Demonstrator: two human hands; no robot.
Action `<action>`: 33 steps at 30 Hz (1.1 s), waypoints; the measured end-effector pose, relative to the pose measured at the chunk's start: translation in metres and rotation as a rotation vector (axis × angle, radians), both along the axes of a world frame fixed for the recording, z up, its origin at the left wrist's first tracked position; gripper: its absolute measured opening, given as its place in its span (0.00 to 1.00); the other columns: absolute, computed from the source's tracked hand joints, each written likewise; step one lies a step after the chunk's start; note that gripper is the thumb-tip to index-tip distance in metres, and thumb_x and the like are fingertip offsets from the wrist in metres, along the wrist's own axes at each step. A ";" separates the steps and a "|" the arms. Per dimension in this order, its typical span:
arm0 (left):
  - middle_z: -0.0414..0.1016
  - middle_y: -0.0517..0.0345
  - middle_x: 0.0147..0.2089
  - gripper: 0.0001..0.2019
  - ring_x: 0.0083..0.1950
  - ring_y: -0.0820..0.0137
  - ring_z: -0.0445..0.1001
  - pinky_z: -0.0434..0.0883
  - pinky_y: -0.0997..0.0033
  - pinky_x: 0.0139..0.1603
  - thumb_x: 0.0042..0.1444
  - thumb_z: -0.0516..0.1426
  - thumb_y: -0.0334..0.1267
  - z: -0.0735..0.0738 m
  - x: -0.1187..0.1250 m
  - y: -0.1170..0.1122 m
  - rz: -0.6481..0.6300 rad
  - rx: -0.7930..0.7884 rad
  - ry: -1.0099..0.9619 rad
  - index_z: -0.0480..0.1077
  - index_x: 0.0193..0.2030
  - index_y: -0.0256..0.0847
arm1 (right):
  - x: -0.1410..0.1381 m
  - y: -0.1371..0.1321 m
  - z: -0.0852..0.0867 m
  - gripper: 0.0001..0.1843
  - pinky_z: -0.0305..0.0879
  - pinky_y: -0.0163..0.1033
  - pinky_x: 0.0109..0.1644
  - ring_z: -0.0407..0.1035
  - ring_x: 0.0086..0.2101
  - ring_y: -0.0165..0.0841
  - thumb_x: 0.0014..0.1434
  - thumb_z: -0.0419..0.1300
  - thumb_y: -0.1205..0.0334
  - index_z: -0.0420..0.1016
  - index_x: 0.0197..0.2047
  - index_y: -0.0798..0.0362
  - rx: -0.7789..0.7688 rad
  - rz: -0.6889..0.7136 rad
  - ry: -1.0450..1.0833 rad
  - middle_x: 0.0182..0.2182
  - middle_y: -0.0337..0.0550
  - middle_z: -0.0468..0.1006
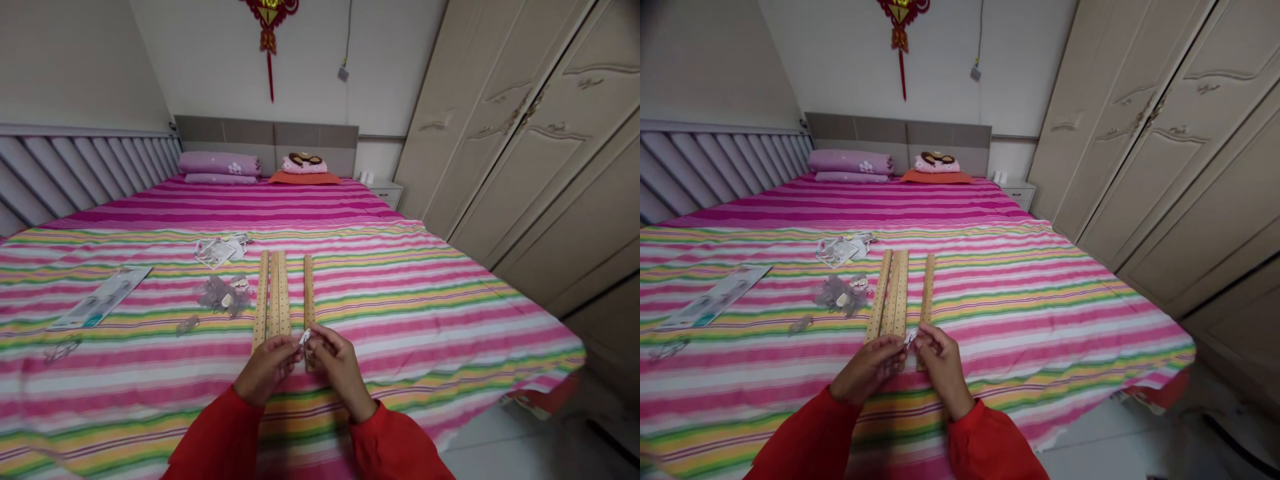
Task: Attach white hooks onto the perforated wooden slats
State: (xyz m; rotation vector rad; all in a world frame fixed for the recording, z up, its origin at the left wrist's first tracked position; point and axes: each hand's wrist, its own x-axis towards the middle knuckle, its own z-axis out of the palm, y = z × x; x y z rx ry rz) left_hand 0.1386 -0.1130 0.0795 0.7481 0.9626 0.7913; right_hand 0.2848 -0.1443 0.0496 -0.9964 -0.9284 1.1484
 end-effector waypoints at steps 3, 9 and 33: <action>0.73 0.60 0.23 0.13 0.24 0.79 0.70 0.64 0.82 0.25 0.36 0.69 0.37 -0.001 0.008 -0.002 -0.024 -0.081 -0.053 0.71 0.26 0.35 | 0.007 0.003 0.002 0.18 0.67 0.37 0.32 0.69 0.26 0.30 0.45 0.69 0.56 0.80 0.40 0.52 -0.072 0.022 0.108 0.28 0.39 0.79; 0.75 0.57 0.27 0.08 0.25 0.79 0.70 0.66 0.82 0.25 0.41 0.67 0.35 -0.003 0.018 -0.002 0.001 -0.159 -0.110 0.73 0.27 0.35 | 0.010 0.012 0.009 0.15 0.65 0.35 0.29 0.69 0.23 0.29 0.43 0.71 0.58 0.80 0.35 0.54 -0.092 0.019 0.196 0.24 0.39 0.79; 0.76 0.59 0.31 0.04 0.34 0.70 0.74 0.71 0.71 0.38 0.50 0.57 0.39 -0.015 0.024 -0.007 0.024 0.867 0.580 0.72 0.32 0.42 | 0.006 0.013 -0.004 0.11 0.64 0.32 0.27 0.66 0.20 0.26 0.43 0.71 0.58 0.79 0.29 0.55 -0.190 0.010 0.338 0.18 0.36 0.75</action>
